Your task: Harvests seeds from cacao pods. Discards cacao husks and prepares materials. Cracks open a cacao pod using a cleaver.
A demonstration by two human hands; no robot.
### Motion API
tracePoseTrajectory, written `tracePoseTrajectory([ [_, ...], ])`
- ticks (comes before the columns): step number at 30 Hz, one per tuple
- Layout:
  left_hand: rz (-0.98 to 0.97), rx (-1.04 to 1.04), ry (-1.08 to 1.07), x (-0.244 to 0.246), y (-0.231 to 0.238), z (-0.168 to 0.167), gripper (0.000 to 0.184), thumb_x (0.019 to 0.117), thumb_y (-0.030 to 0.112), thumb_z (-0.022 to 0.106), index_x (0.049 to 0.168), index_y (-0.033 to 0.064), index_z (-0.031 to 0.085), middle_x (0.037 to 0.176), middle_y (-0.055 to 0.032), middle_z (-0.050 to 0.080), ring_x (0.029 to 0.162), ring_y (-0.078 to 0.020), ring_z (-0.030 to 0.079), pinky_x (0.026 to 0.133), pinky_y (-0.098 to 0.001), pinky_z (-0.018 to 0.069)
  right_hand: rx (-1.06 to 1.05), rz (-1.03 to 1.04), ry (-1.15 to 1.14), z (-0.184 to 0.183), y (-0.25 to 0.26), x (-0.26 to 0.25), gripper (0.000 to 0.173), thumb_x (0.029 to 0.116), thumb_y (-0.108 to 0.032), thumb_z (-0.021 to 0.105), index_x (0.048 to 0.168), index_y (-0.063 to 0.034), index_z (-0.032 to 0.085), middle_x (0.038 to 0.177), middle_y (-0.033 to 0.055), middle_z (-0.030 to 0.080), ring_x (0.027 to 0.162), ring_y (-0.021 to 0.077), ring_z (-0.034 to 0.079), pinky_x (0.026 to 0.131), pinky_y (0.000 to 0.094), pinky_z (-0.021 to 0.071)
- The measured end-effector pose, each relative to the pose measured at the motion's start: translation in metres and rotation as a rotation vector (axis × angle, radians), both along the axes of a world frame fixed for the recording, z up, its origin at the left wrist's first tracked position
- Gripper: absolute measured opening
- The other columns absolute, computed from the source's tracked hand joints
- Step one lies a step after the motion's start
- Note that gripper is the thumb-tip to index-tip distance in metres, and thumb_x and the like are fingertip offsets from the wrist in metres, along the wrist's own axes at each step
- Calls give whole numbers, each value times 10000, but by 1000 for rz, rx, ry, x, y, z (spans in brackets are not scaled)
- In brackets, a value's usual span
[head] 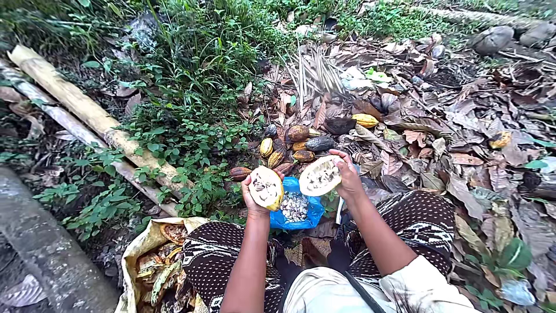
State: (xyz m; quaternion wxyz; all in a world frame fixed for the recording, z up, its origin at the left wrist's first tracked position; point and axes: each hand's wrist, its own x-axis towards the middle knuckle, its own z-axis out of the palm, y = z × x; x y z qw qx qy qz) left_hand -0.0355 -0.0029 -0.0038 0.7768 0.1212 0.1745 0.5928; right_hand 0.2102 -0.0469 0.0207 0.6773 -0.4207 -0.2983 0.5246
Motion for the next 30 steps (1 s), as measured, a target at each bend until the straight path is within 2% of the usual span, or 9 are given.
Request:
tracePoseTrajectory([
  [4,94,-186,316,5,-6,22,403,1084,354,326,1158,78,610,1000,-138,713,874,-242,719,727,-413,615,-7,38,38,0,1,-7,347,1076,-134,475,1417,-170,527,1116,25,680,915,113,699,797,318,616],
  [8,59,-138,810,1,-4,12,415,1087,130,365,1495,176,420,1163,-131,609,908,-199,636,774,-385,556,-66,-36,10,-2,3,-15,414,1013,-95,604,1418,-157,547,1153,38,655,907,114,677,784,311,601],
  [10,6,-74,916,3,-5,2,351,1103,122,325,1409,132,497,1110,-119,619,879,-192,639,759,-383,557,-84,-54,-23,-1,5,-17,375,1001,-80,631,1370,-135,585,1163,37,656,890,110,674,771,302,598],
  [14,-124,55,957,13,-9,-13,280,1037,-31,399,983,43,664,1101,-78,650,914,-169,630,803,-369,551,-65,101,-237,3,12,-26,205,1026,-152,615,1221,-101,655,1153,24,676,881,86,656,777,294,573],
  [16,-187,115,961,19,-12,-12,252,1010,-2,452,1065,14,697,1189,-110,640,977,-184,623,847,-381,542,-33,215,-309,9,22,-35,130,1034,-155,594,1109,-62,646,1019,32,678,843,90,650,779,305,573],
  [19,-274,238,956,21,-14,-10,423,1027,341,470,1286,24,576,1167,-108,647,1005,-164,639,884,-379,552,49,295,-380,12,39,-47,155,1024,-151,602,944,-21,630,846,21,675,753,59,635,737,266,556],
  [22,-290,381,1112,17,-12,-9,442,972,359,606,1211,-9,665,1418,-168,491,1220,-244,538,1000,-462,490,54,206,-446,6,52,-56,267,1062,-201,562,904,-4,649,809,12,667,702,17,565,693,218,486],
  [26,-137,263,1329,16,-10,-16,297,1025,220,587,1124,-37,699,1380,-217,518,1206,-294,553,1009,-480,483,8,127,-812,-10,51,-61,313,1049,-247,586,1129,48,654,1030,176,685,939,244,659,876,432,540],
  [30,13,226,1560,2,-3,-13,358,1022,277,604,1138,-50,690,1411,-262,481,1263,-368,507,1049,-535,435,-42,300,-1185,-12,28,-75,603,938,-290,750,1436,-22,541,1371,256,575,1254,441,565,1034,613,478],
])
